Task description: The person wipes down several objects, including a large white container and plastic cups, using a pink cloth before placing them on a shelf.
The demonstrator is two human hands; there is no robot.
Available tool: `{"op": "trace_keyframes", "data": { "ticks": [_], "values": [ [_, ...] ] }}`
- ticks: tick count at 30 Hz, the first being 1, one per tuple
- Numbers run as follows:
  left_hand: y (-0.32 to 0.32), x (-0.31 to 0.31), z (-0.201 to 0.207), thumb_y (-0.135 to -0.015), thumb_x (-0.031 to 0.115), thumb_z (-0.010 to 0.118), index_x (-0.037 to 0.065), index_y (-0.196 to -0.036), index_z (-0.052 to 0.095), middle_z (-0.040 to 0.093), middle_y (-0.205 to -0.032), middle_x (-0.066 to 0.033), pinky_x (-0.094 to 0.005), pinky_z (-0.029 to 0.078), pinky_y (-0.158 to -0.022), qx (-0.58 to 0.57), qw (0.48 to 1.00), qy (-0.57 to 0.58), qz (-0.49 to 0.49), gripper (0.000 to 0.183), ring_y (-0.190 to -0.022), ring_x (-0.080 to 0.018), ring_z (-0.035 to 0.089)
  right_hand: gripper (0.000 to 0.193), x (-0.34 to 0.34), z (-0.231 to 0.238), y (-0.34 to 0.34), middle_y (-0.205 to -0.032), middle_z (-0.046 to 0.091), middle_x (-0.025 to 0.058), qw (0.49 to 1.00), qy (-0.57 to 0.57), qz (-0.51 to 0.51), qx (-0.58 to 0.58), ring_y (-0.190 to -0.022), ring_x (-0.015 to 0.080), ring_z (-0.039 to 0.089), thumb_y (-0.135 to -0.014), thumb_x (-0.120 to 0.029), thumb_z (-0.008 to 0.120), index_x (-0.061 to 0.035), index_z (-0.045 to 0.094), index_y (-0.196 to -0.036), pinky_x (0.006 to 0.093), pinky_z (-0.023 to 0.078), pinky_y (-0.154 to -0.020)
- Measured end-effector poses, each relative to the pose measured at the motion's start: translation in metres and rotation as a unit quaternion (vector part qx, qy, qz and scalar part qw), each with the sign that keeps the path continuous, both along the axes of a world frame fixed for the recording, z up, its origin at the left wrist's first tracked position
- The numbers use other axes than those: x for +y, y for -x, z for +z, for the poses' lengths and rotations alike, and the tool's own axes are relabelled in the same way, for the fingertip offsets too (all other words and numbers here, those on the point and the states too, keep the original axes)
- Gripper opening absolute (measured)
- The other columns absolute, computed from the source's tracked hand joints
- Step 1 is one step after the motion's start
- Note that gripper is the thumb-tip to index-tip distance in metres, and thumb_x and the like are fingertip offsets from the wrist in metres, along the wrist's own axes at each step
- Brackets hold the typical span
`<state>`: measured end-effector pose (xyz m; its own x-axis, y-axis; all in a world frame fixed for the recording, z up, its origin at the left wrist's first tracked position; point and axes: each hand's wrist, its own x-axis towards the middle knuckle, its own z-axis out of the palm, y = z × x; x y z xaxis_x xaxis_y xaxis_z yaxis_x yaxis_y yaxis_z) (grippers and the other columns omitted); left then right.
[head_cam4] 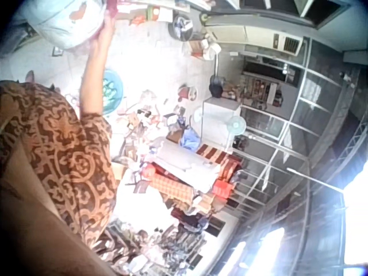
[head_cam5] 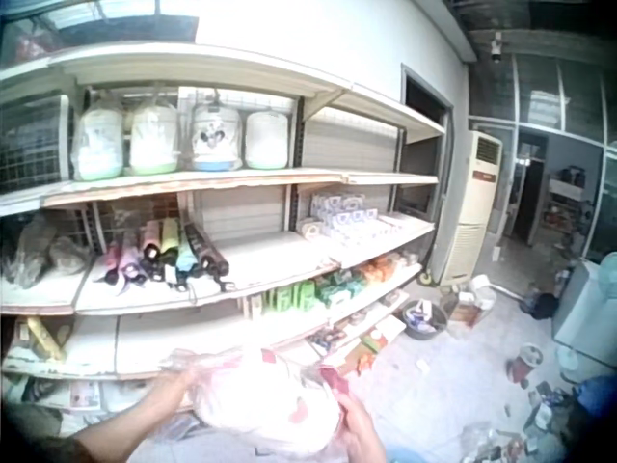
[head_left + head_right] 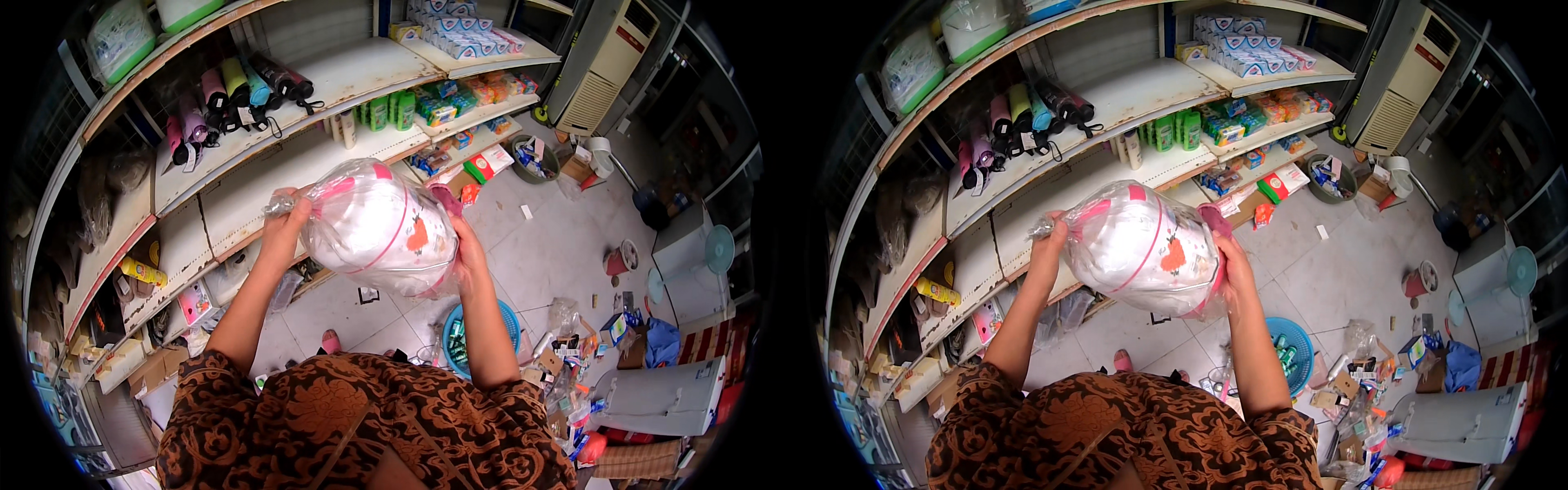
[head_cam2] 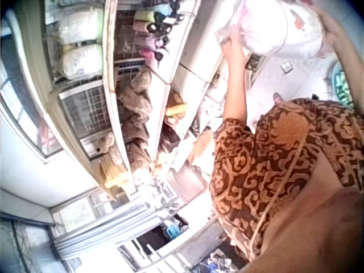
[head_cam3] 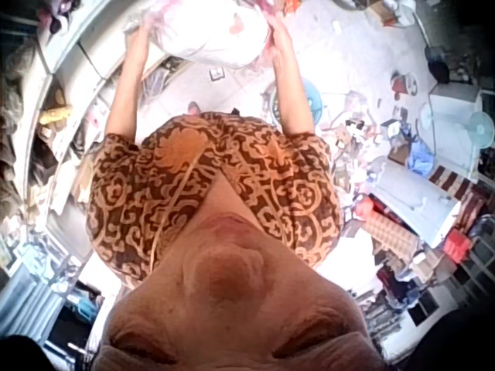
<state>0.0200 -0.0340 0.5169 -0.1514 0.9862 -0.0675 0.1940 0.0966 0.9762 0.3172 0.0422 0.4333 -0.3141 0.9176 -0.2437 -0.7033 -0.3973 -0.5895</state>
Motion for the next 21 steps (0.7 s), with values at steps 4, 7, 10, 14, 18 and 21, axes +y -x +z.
{"op": "trace_keyframes", "data": {
  "ticks": [4,7,10,14,18,21],
  "values": [
    [-0.018,0.009,-0.004,-0.092,0.054,0.043,0.014,-0.130,0.040,0.049,-0.121,-0.0094,-0.0304,0.037,-0.097,-0.206,0.960,-0.171,-0.080,0.055,-0.111,-0.0189,0.047,0.028,-0.005,-0.031,0.010,-0.102,0.065,0.0152,0.998,0.057,0.010,0.028,-0.090,0.0241,0.065,-0.088,-0.017,0.054,0.0022,0.057,-0.109,0.0388,0.054,-0.082],
    [-0.025,0.008,0.009,-0.092,0.054,0.043,0.013,-0.136,0.040,0.047,-0.129,-0.0121,-0.0293,0.034,-0.099,-0.204,0.970,-0.084,-0.104,0.060,-0.115,-0.0194,0.045,0.028,-0.005,-0.041,0.009,-0.103,0.065,0.0144,0.995,0.088,0.035,0.027,-0.089,0.0242,0.065,-0.090,-0.018,0.052,0.0015,0.057,-0.110,0.0381,0.054,-0.081],
    [-0.023,0.014,-0.015,-0.093,0.051,0.040,0.011,-0.132,0.049,0.050,-0.127,-0.0141,-0.0285,0.034,-0.099,-0.166,0.985,-0.036,-0.024,0.056,-0.114,-0.0194,0.047,0.028,-0.010,-0.019,0.003,-0.104,0.065,0.0139,0.994,0.071,-0.025,-0.081,-0.087,0.0225,0.065,-0.092,-0.018,0.048,0.0009,0.057,-0.111,0.0341,0.054,-0.079],
    [-0.054,0.007,0.009,-0.095,0.046,0.038,0.007,-0.122,0.058,0.057,-0.118,-0.0115,-0.0286,0.037,-0.095,-0.087,0.996,0.011,0.028,0.052,-0.108,-0.0197,0.051,0.029,-0.007,0.030,-0.014,-0.113,0.062,0.0129,0.936,-0.172,-0.133,-0.277,-0.095,0.0211,0.061,-0.092,-0.017,0.050,0.0015,0.058,-0.114,0.0307,0.048,-0.084],
    [-0.055,0.014,-0.012,-0.094,0.043,0.039,0.008,-0.121,0.059,0.063,-0.105,-0.0119,-0.0285,0.039,-0.090,0.023,0.998,-0.055,0.034,0.048,-0.100,-0.0233,0.055,0.031,-0.050,0.088,0.057,-0.123,0.056,0.0106,0.626,-0.548,-0.075,-0.549,-0.120,0.0318,0.043,-0.079,-0.019,0.064,-0.0063,0.064,-0.107,0.0425,0.031,-0.103],
    [-0.050,0.016,-0.018,-0.094,0.042,0.039,0.012,-0.120,0.060,0.061,-0.108,-0.0128,-0.0312,0.040,-0.088,0.141,0.988,-0.055,0.018,0.045,-0.099,-0.0263,0.055,0.037,-0.074,0.100,0.071,-0.124,0.054,0.0068,0.488,-0.594,-0.115,-0.629,-0.119,0.0321,0.043,-0.073,-0.017,0.067,-0.0113,0.064,-0.110,0.0437,0.033,-0.101]
  ]
}}
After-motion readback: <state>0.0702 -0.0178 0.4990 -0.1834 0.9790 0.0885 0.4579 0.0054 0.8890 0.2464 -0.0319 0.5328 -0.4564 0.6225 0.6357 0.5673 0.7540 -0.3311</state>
